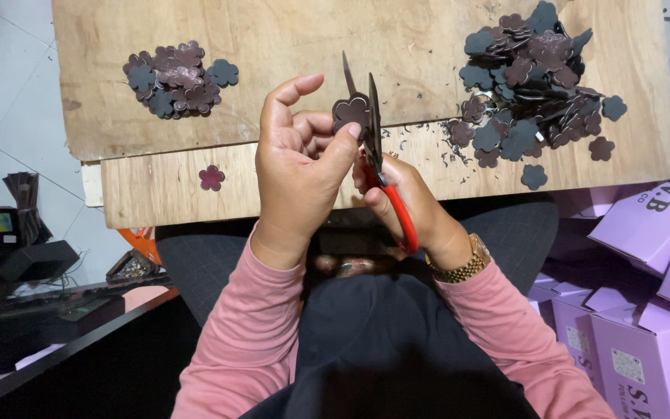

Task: The person sits at a workbench and uses red-handled scissors to trim excess material from the edges of small flower-shaped leather pieces, one piece at a time. They place each trimmed piece onto a growing pile on the board and continue with the next piece.

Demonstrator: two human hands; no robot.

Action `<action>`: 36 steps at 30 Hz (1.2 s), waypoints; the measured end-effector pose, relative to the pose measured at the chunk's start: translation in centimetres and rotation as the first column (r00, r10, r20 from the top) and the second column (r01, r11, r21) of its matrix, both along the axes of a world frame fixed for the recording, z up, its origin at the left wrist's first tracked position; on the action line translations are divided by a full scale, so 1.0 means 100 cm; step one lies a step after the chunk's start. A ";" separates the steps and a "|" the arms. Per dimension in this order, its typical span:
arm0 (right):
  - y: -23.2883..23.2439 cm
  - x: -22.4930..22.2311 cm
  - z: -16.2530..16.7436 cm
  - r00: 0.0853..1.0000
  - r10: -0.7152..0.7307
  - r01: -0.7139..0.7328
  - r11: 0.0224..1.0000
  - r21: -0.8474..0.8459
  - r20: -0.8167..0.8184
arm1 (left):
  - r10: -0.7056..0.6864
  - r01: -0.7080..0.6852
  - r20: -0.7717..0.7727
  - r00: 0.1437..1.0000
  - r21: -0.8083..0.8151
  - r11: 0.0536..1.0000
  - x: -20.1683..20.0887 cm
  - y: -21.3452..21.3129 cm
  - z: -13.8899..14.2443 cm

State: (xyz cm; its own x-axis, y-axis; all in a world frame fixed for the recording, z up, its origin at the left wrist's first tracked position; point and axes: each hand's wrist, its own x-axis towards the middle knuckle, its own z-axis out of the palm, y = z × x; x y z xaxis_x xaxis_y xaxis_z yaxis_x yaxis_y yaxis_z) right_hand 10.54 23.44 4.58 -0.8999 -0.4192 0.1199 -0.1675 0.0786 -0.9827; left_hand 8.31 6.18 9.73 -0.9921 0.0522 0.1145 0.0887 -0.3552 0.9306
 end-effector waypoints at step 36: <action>0.001 0.006 -0.003 0.987 0.070 -0.044 0.984 -0.173 0.146 | -0.029 0.029 -0.023 0.999 0.001 1.000 -0.005 -0.008 -0.022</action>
